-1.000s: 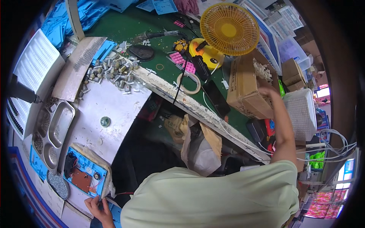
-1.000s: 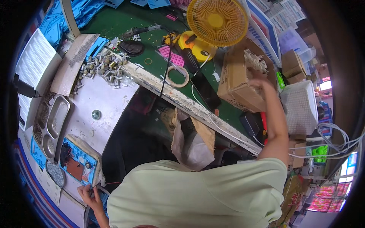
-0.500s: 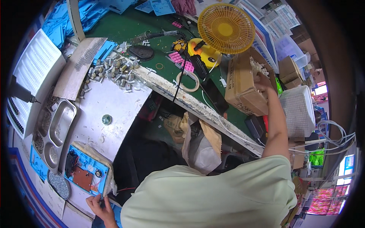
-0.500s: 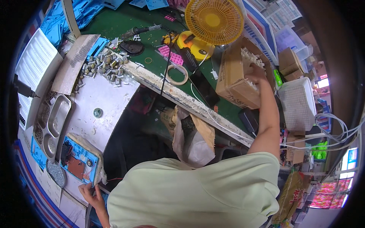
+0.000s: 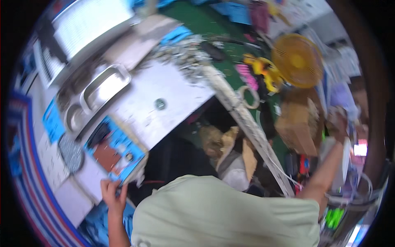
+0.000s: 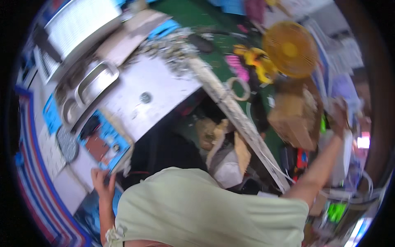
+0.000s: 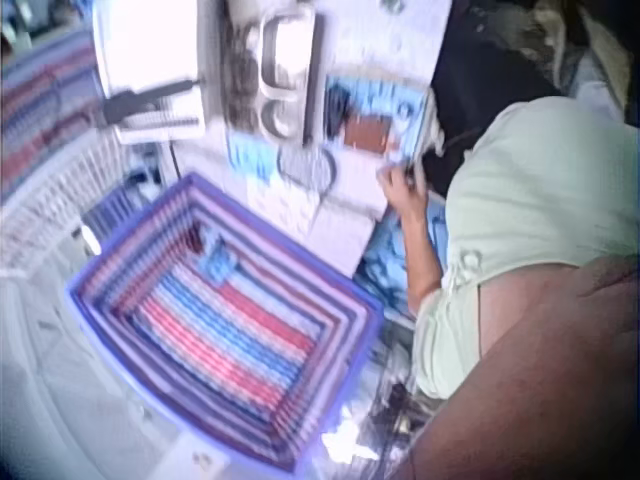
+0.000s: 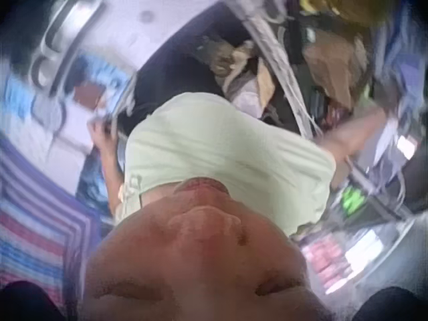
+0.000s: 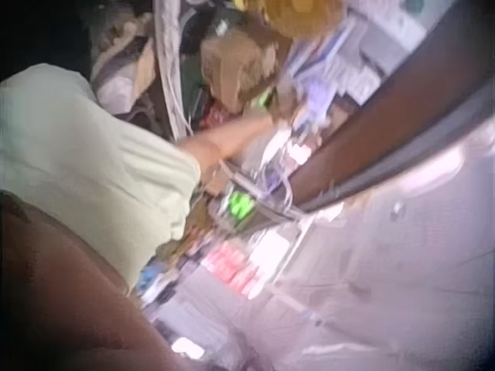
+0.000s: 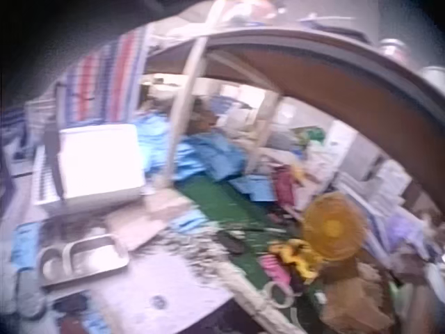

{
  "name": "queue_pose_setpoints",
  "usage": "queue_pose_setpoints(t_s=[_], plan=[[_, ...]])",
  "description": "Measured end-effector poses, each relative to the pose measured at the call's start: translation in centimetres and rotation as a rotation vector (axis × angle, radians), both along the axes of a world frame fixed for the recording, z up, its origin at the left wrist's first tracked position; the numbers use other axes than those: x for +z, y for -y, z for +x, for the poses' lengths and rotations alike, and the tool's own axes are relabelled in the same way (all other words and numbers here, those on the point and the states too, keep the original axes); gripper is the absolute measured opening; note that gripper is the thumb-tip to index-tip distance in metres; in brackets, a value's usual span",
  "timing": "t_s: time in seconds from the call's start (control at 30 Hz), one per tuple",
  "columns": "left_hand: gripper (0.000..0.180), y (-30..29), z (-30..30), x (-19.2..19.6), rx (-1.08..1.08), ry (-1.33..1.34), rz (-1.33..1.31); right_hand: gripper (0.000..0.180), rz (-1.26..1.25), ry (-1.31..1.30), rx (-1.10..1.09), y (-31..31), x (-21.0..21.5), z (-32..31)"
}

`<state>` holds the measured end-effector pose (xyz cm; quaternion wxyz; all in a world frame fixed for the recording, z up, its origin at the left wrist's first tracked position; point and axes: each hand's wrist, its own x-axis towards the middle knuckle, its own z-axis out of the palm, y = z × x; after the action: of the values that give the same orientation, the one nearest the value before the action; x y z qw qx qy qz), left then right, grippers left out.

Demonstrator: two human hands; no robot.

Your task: Assembling and soldering internal components of a blue plastic electronic housing.

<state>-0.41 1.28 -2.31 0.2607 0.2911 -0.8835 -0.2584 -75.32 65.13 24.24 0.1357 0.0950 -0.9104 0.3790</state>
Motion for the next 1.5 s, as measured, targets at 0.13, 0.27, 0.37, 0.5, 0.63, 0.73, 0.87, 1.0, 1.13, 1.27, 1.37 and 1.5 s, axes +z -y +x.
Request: queue_pose_setpoints(t_s=[0.13, 0.27, 0.37, 0.5, 0.63, 0.73, 0.87, 1.0, 1.13, 1.27, 1.37, 1.5], plan=[[0.031, 0.2, -0.1, 0.4, 0.02, -0.038, 0.058, 0.061, -0.086, -0.193, 0.044, 17.0, 6.9, 5.1], [0.031, 0.2, 0.1, -0.6, 0.008, -0.065, 0.077, 0.067, -0.085, -0.229, 0.405, 34.9, 8.2, 11.0], [0.03, -0.1, 0.0, -0.3, 0.031, -0.062, 0.101, 0.065, -0.216, -0.056, 0.764, 48.9, 2.6, 17.3], [0.032, -0.3, 0.3, -0.1, 0.015, -0.032, 0.088, 0.06, -0.264, 0.122, 1.131, 61.2, -9.0, 21.8], [0.032, -0.4, 0.1, -0.5, 0.007, -0.048, 0.119, 0.071, 0.055, -0.053, 1.252, 65.6, -19.7, 25.5], [0.031, -0.6, 0.1, -0.6, 0.043, -0.066, 0.12, 0.071, 0.393, -0.287, 1.336, 65.9, -22.8, 28.3], [0.031, -0.6, 0.1, -0.4, 0.061, -0.049, 0.109, 0.075, 0.577, -0.334, 1.43, 66.6, -21.9, 29.8], [0.031, -0.7, 0.3, 0.1, 0.076, -0.025, 0.111, 0.071, 0.586, -0.45, 1.441, 65.2, -18.4, 29.8], [0.034, -0.7, 0.0, 0.0, 0.066, -0.022, 0.086, 0.045, 0.401, -0.017, 1.618, 57.9, -15.8, 33.3], [0.036, -0.3, 0.0, 0.0, 0.019, -0.022, 0.034, 0.027, 0.494, 0.18, 1.761, 52.5, -24.3, 40.2], [0.038, 0.5, 0.0, 0.1, -0.031, 0.005, -0.04, 0.022, 0.369, 0.162, 1.662, 51.7, -28.5, 41.1], [0.039, 0.9, 0.5, 2.4, -0.076, 0.111, 0.127, 0.017, 0.289, 0.423, 1.754, 53.0, -24.1, 39.3]])
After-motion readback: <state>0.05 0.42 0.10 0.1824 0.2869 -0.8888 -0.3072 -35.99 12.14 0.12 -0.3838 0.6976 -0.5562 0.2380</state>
